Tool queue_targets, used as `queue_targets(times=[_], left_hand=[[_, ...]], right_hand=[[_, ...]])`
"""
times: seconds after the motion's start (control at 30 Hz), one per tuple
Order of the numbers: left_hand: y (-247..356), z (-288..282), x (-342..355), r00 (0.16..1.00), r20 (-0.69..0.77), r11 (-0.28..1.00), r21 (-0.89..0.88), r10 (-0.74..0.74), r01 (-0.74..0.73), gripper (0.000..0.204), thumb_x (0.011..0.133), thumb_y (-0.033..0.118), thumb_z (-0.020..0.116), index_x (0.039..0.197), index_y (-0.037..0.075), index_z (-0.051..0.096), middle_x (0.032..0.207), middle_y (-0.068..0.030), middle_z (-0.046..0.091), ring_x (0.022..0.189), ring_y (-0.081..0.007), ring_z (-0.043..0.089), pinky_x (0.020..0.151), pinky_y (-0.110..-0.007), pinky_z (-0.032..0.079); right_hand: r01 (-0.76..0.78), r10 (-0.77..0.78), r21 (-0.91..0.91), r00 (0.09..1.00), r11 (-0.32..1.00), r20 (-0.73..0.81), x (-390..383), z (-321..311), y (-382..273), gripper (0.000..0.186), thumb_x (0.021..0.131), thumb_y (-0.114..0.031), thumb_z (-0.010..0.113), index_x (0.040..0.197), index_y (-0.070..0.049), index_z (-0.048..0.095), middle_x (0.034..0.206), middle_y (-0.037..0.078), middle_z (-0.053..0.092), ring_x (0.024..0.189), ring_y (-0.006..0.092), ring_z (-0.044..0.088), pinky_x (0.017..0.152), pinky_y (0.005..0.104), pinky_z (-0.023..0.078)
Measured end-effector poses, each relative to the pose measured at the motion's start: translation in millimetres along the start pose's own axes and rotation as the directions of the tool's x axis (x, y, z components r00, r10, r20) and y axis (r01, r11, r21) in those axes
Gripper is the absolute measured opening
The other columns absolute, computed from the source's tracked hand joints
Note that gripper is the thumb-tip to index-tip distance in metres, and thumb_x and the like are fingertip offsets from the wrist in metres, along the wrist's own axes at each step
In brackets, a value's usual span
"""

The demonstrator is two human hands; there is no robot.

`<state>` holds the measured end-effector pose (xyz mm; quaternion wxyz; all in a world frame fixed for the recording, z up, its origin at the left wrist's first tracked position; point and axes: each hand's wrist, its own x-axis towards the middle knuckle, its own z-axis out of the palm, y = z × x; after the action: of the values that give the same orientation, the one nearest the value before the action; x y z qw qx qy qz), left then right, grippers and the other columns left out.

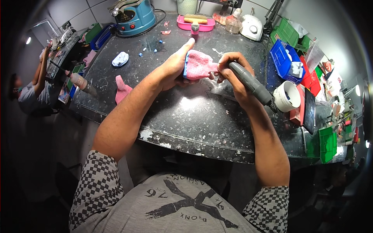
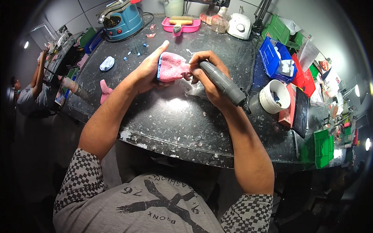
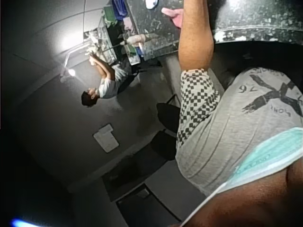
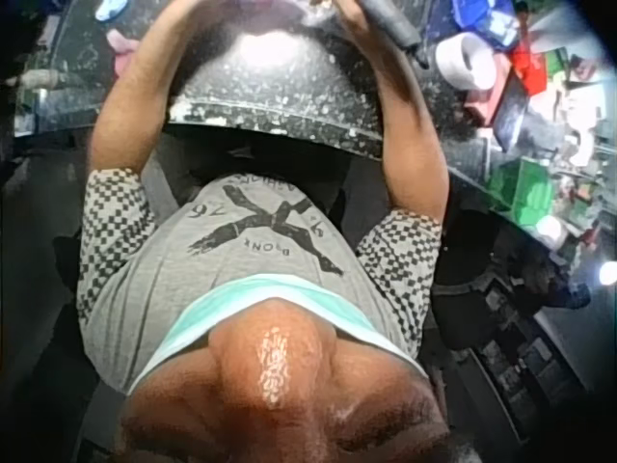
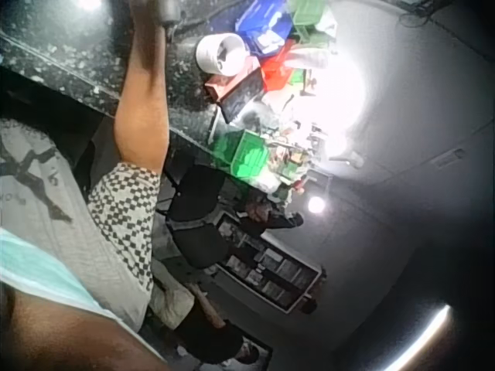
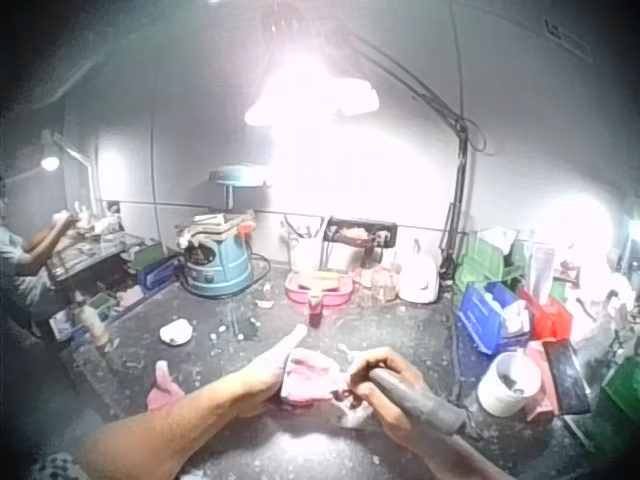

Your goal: The person grinds and trims a dental tray using a rotary tool, fits the tray onto a dental model base, and further shapes the tray with the tool.

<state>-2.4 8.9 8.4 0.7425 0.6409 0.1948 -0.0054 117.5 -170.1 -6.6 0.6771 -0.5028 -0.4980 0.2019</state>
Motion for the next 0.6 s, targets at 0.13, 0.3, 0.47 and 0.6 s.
queue_targets(times=[0.13, 0.3, 0.47, 0.6], left_hand=[[0.0, 9.8, -1.9, 0.995, -0.093, 0.996, -0.079, 0.031, -0.038, 0.074, 0.094, 0.074, 0.031, 0.101, 0.011, 0.068, 0.071, -0.0037, 0.067, 0.047, -0.0112, 0.05, 0.04, -0.025, 0.026], [3.0, 18.9, -5.8, 0.991, -0.082, 0.991, -0.075, 0.103, -0.109, 0.079, 0.093, 0.076, 0.028, 0.111, 0.008, 0.065, 0.077, -0.0024, 0.069, 0.051, -0.0103, 0.055, 0.042, -0.023, 0.033], [-15.5, 3.4, 6.4, 0.994, 0.016, 0.99, -0.093, 0.109, -0.107, 0.046, 0.094, 0.049, 0.046, 0.102, 0.007, 0.063, 0.076, -0.0077, 0.066, 0.053, -0.0125, 0.058, 0.041, -0.023, 0.037], [-8.1, 8.4, 2.5, 0.961, 0.268, 0.957, -0.291, 0.069, 0.013, 0.037, 0.093, 0.034, 0.046, 0.105, 0.003, 0.062, 0.085, -0.0148, 0.069, 0.058, -0.0188, 0.064, 0.044, -0.019, 0.048]], right_hand=[[0.013, -0.013, -0.042, 1.0, 0.999, 0.004, 0.5, 0.8, -0.5, 0.013, 0.094, -0.005, 0.058, 0.106, -0.004, 0.058, 0.091, 0.002, 0.058, 0.079, 0.0086, 0.058, 0.069, 0.024, 0.049], [0.008, -0.02, -0.09, 0.991, 0.996, -0.129, 2.2, 2.3, 3.5, 0.012, 0.095, -0.004, 0.057, 0.107, -0.005, 0.058, 0.09, 0.001, 0.057, 0.08, 0.0074, 0.058, 0.067, 0.0221, 0.049], [-0.021, 0.023, 0.016, 0.995, 1.0, -0.099, 3.2, 10.0, -2.3, 0.013, 0.095, -0.007, 0.06, 0.107, -0.006, 0.058, 0.092, 0.002, 0.06, 0.081, 0.0079, 0.06, 0.065, 0.0217, 0.05], [-0.051, 0.044, -0.037, 0.985, 0.998, -0.166, 2.7, 4.4, 0.7, 0.016, 0.094, -0.011, 0.065, 0.109, -0.006, 0.059, 0.09, 0.003, 0.063, 0.08, 0.0085, 0.062, 0.063, 0.0222, 0.051]])
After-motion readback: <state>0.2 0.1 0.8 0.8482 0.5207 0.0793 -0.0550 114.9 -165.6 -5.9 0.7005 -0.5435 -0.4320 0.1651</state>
